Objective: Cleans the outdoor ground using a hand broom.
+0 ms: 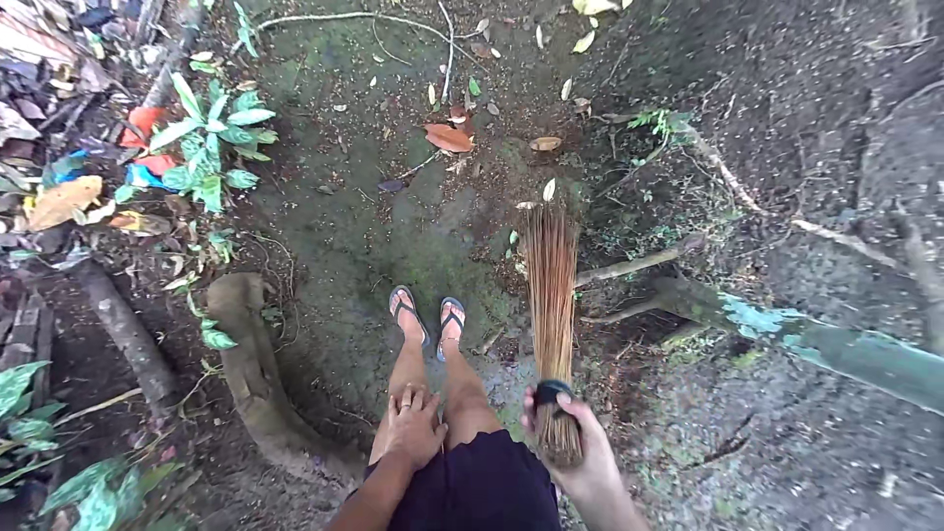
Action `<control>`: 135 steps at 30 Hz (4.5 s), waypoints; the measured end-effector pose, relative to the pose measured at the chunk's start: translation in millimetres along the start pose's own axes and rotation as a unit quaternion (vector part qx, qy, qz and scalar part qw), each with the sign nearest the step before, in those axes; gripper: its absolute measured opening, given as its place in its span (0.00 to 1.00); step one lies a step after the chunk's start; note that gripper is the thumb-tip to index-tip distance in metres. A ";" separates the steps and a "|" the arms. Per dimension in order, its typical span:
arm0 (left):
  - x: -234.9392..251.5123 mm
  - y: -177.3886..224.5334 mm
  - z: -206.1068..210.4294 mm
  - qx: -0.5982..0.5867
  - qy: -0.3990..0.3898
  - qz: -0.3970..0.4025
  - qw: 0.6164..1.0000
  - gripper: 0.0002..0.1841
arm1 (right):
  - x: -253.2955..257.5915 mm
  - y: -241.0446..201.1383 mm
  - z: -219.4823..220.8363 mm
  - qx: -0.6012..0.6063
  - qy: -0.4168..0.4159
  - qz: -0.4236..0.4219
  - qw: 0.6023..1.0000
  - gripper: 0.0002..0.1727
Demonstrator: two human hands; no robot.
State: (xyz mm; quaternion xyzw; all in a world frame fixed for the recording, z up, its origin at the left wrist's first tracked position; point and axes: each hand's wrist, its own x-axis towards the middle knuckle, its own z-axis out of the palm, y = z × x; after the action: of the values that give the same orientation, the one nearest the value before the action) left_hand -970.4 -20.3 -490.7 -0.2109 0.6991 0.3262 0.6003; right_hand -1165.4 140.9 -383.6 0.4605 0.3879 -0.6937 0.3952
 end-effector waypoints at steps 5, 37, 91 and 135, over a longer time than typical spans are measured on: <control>3.7 -14.0 -13.5 0.024 -0.004 -0.013 1.000 0.32 | 103.8 -16.8 37.2 0.089 0.006 0.054 0.995 0.16; 15.0 -29.6 -38.0 0.106 -0.005 -0.005 0.994 0.26 | 55.0 88.1 -44.2 -0.075 0.070 -0.009 0.995 0.45; 15.6 -35.7 -45.5 0.075 0.009 0.010 0.997 0.26 | 116.5 73.4 17.2 -0.131 0.038 -0.026 0.990 0.59; 14.5 -58.9 -51.0 0.035 0.021 0.018 0.999 0.26 | 207.8 73.0 168.7 0.034 -0.002 0.070 0.997 0.10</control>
State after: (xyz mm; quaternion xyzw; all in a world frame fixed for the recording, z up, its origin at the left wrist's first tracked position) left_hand -968.6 -96.2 -513.5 -0.1838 0.7263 0.3081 0.5863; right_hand -1210.1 -79.2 -546.4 0.4984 0.3305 -0.6780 0.4274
